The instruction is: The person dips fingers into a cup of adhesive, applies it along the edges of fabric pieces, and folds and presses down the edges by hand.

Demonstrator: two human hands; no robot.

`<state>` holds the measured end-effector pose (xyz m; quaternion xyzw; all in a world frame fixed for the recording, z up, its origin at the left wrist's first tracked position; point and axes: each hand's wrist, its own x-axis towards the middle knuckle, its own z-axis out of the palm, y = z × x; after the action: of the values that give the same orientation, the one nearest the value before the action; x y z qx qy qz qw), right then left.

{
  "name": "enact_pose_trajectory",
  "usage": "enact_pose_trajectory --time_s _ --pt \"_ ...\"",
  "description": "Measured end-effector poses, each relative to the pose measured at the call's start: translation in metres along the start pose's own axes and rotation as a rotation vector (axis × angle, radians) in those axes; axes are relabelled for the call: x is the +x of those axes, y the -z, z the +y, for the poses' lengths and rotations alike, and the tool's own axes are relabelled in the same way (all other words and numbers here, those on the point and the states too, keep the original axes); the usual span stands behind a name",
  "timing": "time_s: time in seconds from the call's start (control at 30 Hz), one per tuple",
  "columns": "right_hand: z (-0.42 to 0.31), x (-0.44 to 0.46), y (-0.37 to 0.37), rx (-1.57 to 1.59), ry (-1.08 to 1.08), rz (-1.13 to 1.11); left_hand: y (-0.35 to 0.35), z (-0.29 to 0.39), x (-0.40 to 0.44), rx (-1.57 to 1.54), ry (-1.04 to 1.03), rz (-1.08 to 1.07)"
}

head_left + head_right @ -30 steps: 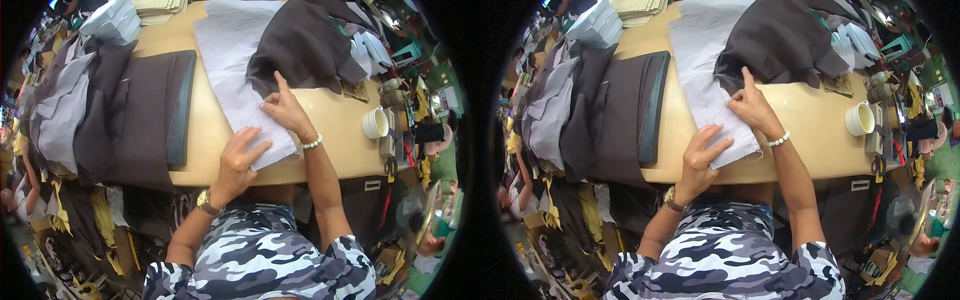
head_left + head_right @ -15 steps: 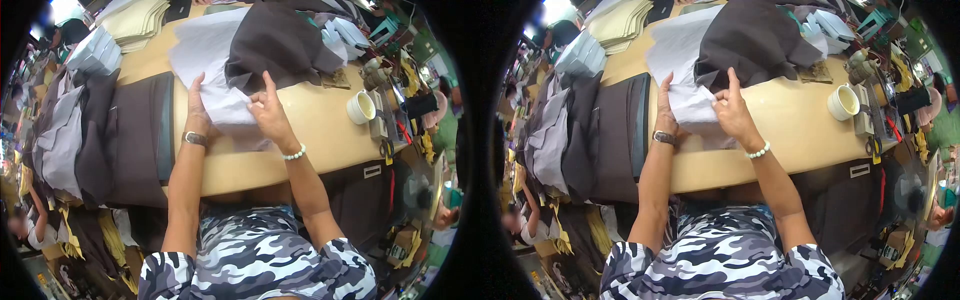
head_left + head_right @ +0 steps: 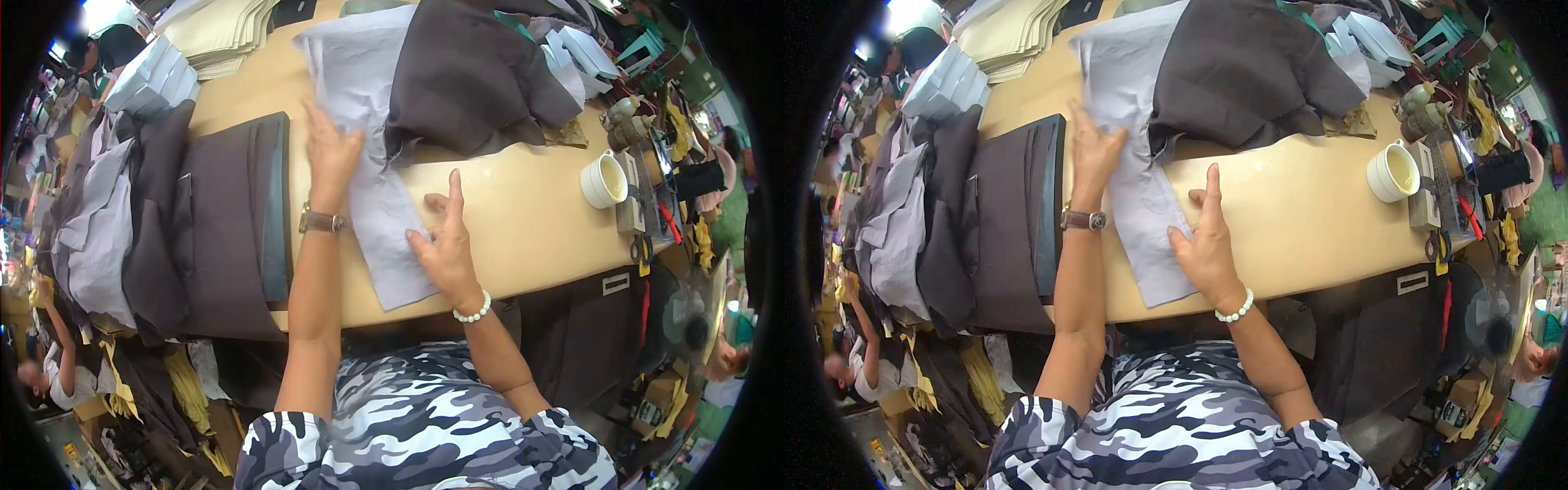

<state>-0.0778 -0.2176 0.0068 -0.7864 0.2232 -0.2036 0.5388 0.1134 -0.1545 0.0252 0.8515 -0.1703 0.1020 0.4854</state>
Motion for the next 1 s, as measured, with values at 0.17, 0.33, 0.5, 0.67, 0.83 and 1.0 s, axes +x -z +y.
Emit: enact_pose_trajectory --time_s 0.17,0.33,0.5,0.67,0.83,1.0 --pt "0.004 0.002 -0.002 0.025 0.032 0.015 0.040 0.008 -0.015 0.048 -0.455 -0.232" --pt "0.004 -0.001 -0.003 0.025 0.011 -0.002 0.014 0.004 -0.028 0.191 -0.637 -0.387" --pt "0.005 -0.001 -0.004 -0.066 0.095 0.013 -0.011 -0.008 0.013 0.071 -0.318 -0.533" --pt "-0.004 -0.016 -0.002 -0.419 0.358 0.020 -0.020 -0.033 0.014 -0.395 -0.176 -0.565" --pt "0.002 -0.012 0.037 -0.597 0.437 0.163 -0.015 -0.024 0.011 -0.285 -0.215 -0.536" --pt "0.031 0.022 0.197 -1.183 0.237 0.639 -0.019 -0.027 0.010 -0.260 -0.310 -0.483"
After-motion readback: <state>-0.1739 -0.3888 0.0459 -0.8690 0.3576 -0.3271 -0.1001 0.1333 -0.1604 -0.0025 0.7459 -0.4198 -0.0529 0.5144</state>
